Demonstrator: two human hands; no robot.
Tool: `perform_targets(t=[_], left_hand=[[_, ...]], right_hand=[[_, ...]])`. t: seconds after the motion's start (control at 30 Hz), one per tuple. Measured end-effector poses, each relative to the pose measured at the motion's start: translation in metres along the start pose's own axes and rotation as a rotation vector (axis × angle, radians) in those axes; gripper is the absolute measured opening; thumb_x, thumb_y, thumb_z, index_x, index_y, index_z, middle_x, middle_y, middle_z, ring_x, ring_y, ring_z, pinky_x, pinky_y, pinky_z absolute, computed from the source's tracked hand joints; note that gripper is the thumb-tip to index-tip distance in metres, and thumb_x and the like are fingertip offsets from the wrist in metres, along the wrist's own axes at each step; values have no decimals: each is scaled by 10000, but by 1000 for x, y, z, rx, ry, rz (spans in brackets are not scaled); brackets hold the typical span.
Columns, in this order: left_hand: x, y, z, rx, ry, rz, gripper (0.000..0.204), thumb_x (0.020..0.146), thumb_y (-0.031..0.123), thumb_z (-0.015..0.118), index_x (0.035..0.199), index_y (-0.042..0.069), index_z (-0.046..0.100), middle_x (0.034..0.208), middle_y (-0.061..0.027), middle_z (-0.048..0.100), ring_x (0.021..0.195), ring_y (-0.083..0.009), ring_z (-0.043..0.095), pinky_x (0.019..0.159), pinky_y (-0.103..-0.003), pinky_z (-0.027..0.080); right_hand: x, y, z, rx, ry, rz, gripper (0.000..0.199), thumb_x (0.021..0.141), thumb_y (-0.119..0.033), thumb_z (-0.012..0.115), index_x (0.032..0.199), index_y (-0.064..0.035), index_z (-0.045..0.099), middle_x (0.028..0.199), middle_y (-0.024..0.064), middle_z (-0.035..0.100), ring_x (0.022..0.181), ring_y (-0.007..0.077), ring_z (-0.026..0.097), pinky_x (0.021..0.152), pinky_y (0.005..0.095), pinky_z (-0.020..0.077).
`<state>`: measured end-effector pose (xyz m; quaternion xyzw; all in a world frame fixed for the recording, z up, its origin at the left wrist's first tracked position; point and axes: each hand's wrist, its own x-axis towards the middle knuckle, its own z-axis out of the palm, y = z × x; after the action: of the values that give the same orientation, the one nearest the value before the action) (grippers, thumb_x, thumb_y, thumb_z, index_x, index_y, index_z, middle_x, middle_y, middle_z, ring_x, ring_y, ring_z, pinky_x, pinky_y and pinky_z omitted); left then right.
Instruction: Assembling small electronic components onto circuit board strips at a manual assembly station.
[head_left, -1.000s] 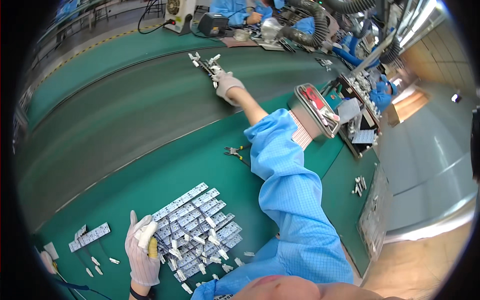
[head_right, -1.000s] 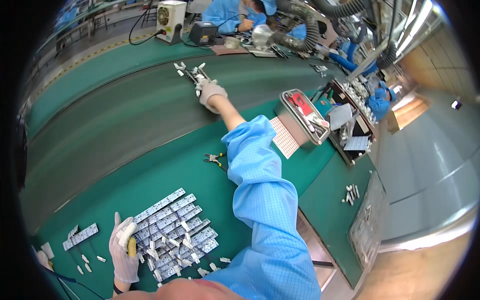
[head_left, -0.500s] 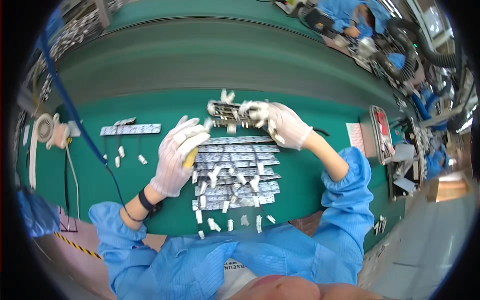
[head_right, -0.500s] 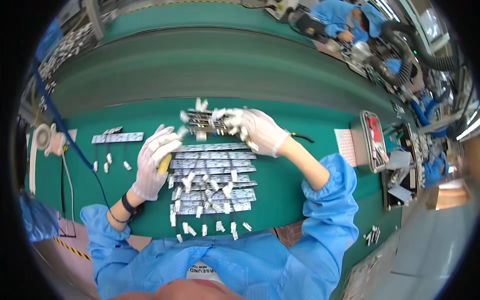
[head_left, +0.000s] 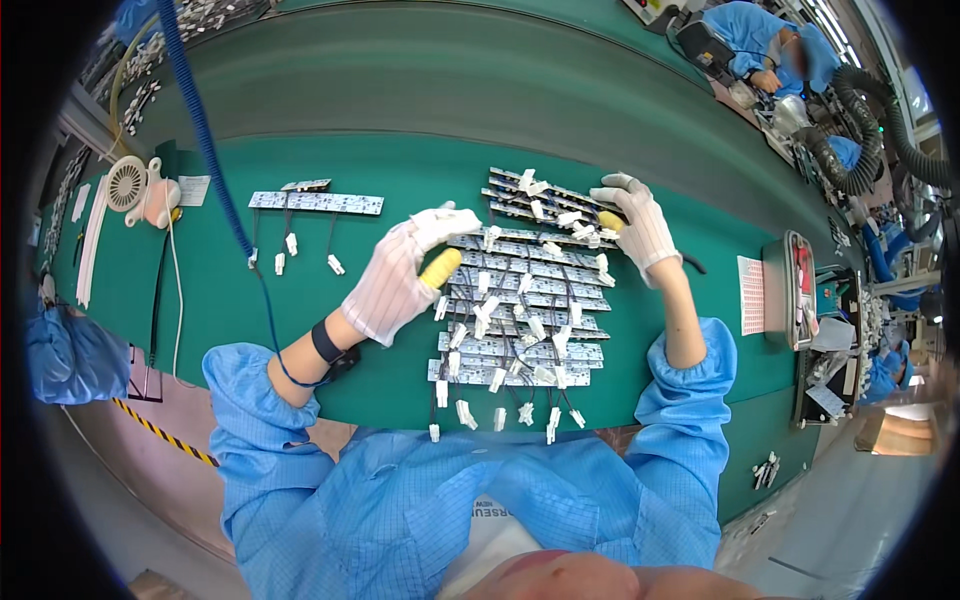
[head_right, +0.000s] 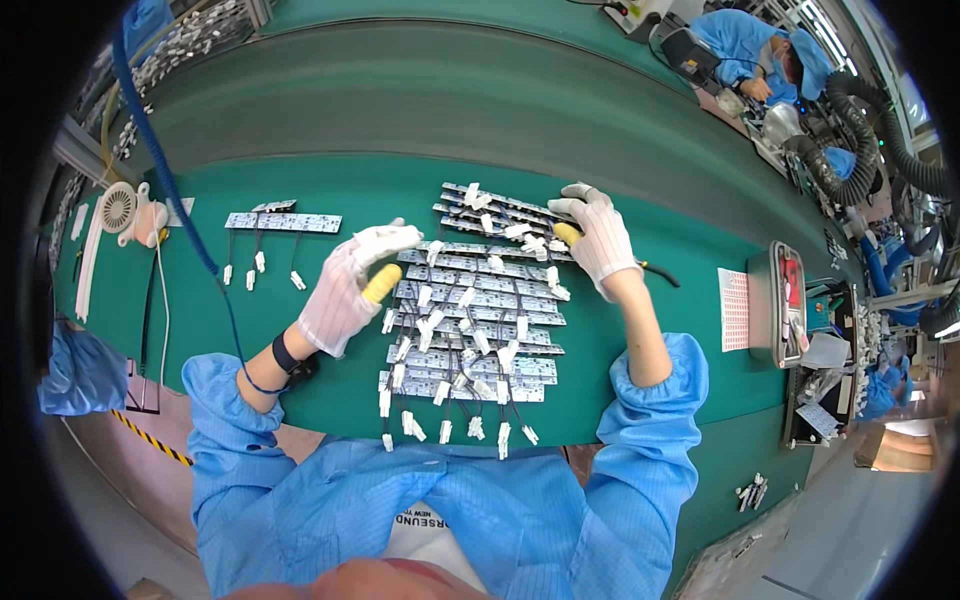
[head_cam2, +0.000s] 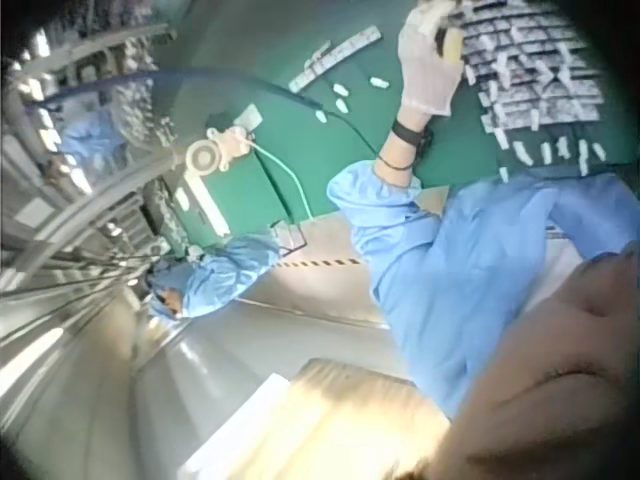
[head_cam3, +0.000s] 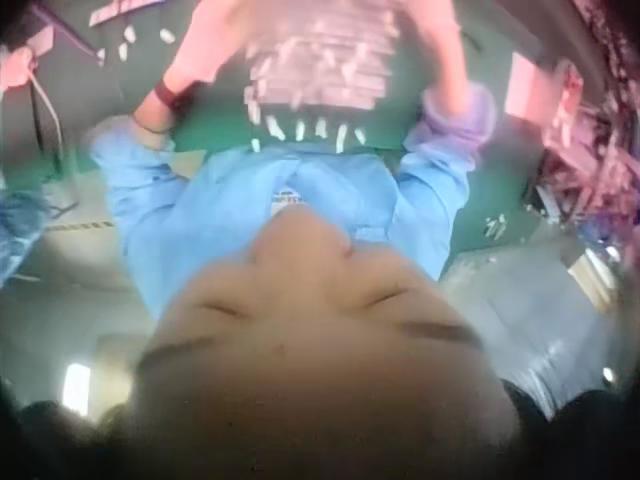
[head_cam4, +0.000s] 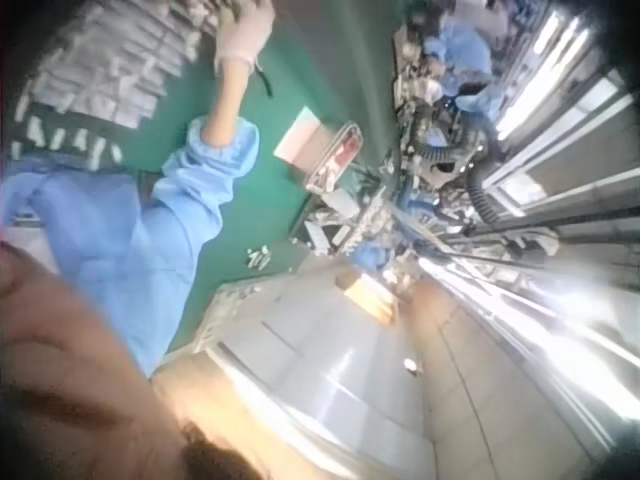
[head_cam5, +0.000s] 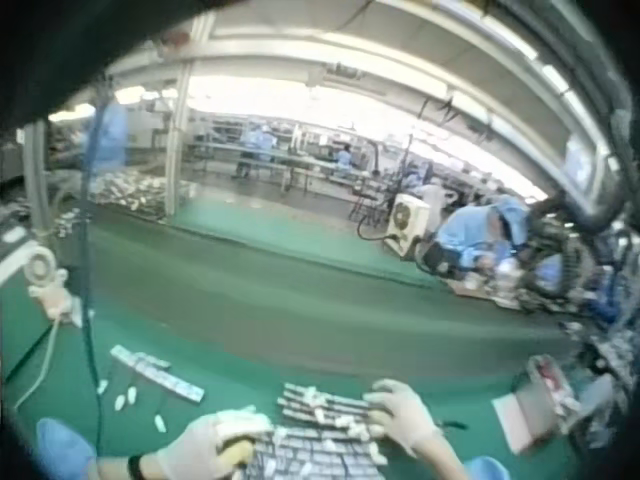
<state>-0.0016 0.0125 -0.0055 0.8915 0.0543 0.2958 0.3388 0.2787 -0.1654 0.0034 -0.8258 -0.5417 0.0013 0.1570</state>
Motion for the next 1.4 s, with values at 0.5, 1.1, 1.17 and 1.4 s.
perform_targets(t=[0.5,1.1,1.17,1.4], left_hand=[[18,21,-12,-1568,-195,-480,635,961,486,399,1414,56,282,1084,-169,609,793,-187,629,711,-332,537],[10,30,-23,-830,-3,-475,731,697,336,793,1252,-30,488,1134,-119,612,979,-177,620,866,-300,498],[8,26,-20,-797,25,-483,720,700,333,787,1247,-31,493,1123,-116,616,989,-178,618,873,-301,495],[1,16,-20,-243,95,-169,502,648,411,744,1087,176,679,742,-26,618,675,-166,580,662,-288,476]], right_hand=[[-39,-62,-25,346,612,-365,389,670,154,556,1016,8,658,1065,170,624,943,266,629,833,359,523],[-55,-60,-41,1076,74,302,284,918,-62,506,1184,38,527,1068,84,574,730,58,494,673,189,413],[-56,-56,-39,1162,64,307,284,895,5,497,1174,53,521,1095,107,570,839,90,545,760,216,440],[-64,-42,-36,1105,104,138,303,860,64,509,1162,66,511,1124,132,555,1065,181,550,885,278,445]])
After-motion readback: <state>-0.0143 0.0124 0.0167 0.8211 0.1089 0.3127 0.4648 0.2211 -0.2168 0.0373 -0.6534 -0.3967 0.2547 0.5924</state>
